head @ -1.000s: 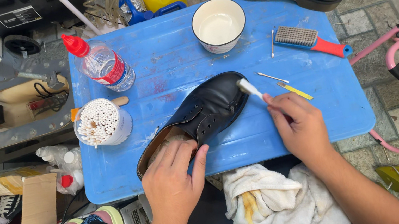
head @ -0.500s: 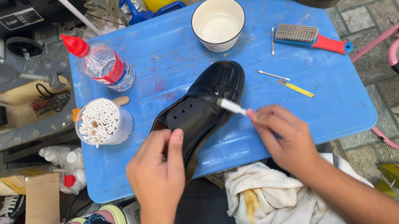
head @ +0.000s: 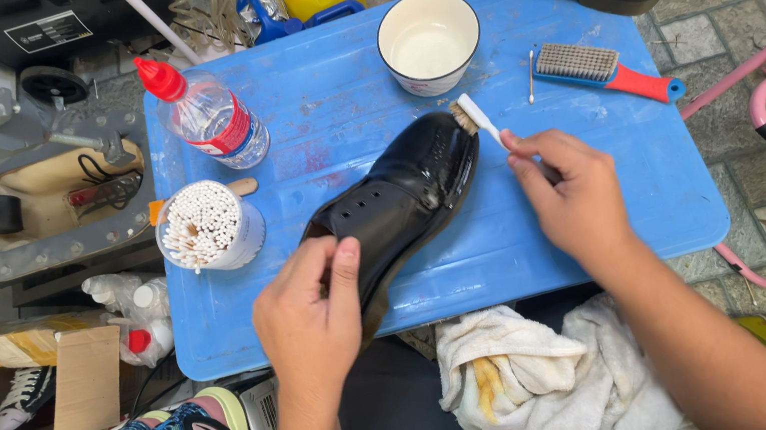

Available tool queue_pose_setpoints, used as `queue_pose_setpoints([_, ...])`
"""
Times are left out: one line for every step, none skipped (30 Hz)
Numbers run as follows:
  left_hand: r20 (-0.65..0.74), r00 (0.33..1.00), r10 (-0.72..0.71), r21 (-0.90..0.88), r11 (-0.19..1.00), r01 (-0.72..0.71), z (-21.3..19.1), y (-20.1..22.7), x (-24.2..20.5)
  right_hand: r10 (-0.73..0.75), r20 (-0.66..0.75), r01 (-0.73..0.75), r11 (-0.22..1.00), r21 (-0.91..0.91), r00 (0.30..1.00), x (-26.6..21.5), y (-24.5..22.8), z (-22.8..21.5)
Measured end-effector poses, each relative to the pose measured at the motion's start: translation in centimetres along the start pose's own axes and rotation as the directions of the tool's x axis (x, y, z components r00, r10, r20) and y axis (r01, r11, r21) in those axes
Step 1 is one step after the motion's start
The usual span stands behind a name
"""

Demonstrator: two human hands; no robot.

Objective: The person scrubs a black leather shoe with a toothbrush and a white cleaning solution, then wipes the shoe with a cloth. The person scrubs the toe, sides, and heel of the shoe, then wipes off the foam and inspects the shoe.

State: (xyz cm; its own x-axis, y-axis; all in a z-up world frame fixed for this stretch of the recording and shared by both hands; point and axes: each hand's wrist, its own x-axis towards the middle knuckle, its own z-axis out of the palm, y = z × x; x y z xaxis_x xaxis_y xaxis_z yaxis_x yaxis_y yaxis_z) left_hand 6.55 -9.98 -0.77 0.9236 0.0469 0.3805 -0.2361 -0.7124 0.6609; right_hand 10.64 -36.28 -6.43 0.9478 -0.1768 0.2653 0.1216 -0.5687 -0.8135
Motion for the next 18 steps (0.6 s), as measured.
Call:
queue_pose_setpoints([0.003,1.0,-0.007,0.0,1.0,0.007,0.0,0.3,-0.2,-0.052,0.009,0.053,0.999,-0.007,0.999,0.4,-0.1,-0.5])
queue_pose_setpoints([0.006,1.0,-0.013,0.0,1.0,0.013,0.1,0.7,-0.3,-0.105,0.019,0.105,0.994,-0.014,0.994,0.8,-0.3,-0.9])
queue_pose_setpoints([0.013,1.0,-0.023,-0.002,1.0,0.023,0.3,1.0,-0.5,-0.153,0.031,0.153,0.988,-0.022,0.988,0.8,-0.6,-1.3])
queue_pose_setpoints([0.001,1.0,0.017,0.002,1.0,-0.017,0.5,1.2,-0.6,-0.165,0.051,0.168,0.984,-0.066,0.985,0.5,-0.9,-1.7])
queue_pose_setpoints([-0.012,0.999,0.051,0.009,0.999,-0.051,0.7,1.4,-1.0,-0.177,0.077,0.185,0.977,-0.106,0.981,-0.1,-1.3,-2.0])
queue_pose_setpoints([-0.025,0.996,0.085,0.016,0.996,-0.084,1.0,1.6,-1.3,-0.188,0.104,0.203,0.968,-0.146,0.977,-0.8,-1.8,-2.2])
queue_pose_setpoints([-0.026,0.993,0.116,0.032,0.993,-0.116,1.3,1.8,-1.7,-0.202,0.129,0.22,0.964,-0.148,0.971,-1.6,-2.3,-2.2])
queue_pose_setpoints([-0.026,0.989,0.148,0.049,0.988,-0.147,1.7,2.0,-2.1,-0.216,0.153,0.238,0.96,-0.15,0.964,-2.5,-2.7,-2.1])
queue_pose_setpoints([-0.028,0.983,0.183,0.064,0.981,-0.181,2.0,2.2,-2.5,-0.232,0.174,0.258,0.954,-0.151,0.957,-2.8,-2.8,-2.0])
queue_pose_setpoints([-0.014,0.98,0.201,0.102,0.975,-0.198,2.4,2.3,-2.7,-0.206,0.147,0.233,0.95,-0.207,0.968,-2.4,-2.7,-2.2])
queue_pose_setpoints([0.003,0.977,0.214,0.138,0.967,-0.213,2.7,2.3,-3.0,-0.179,0.122,0.206,0.943,-0.262,0.976,-1.8,-2.4,-2.5])
queue_pose_setpoints([0.02,0.974,0.227,0.174,0.958,-0.227,2.9,2.3,-3.3,-0.154,0.095,0.176,0.932,-0.315,0.984,-1.4,-2.2,-2.7])
queue_pose_setpoints([0.018,0.971,0.24,0.187,0.953,-0.239,2.9,2.2,-3.4,-0.164,0.089,0.184,0.932,-0.314,0.982,-1.4,-2.1,-2.8])
queue_pose_setpoints([0.017,0.967,0.252,0.2,0.947,-0.251,2.9,2.2,-3.5,-0.175,0.082,0.192,0.931,-0.312,0.981,-1.5,-2.1,-2.9])
queue_pose_setpoints([0.017,0.965,0.263,0.212,0.942,-0.261,2.9,2.1,-3.6,-0.184,0.077,0.199,0.93,-0.31,0.98,-1.7,-2.2,-2.9])
queue_pose_setpoints([0.009,0.96,0.278,0.227,0.935,-0.273,3.1,2.0,-3.6,-0.181,0.112,0.206,0.938,-0.28,0.977,-2.4,-2.4,-2.9])
queue_pose_setpoints([0.005,0.957,0.29,0.239,0.929,-0.283,3.2,2.0,-3.6,-0.175,0.149,0.208,0.945,-0.252,0.973,-3.5,-2.8,-2.9])
queue_pose_setpoints([0.002,0.953,0.302,0.252,0.923,-0.293,3.4,2.0,-3.7,-0.169,0.186,0.209,0.952,-0.223,0.968,-4.1,-3.0,-2.8])
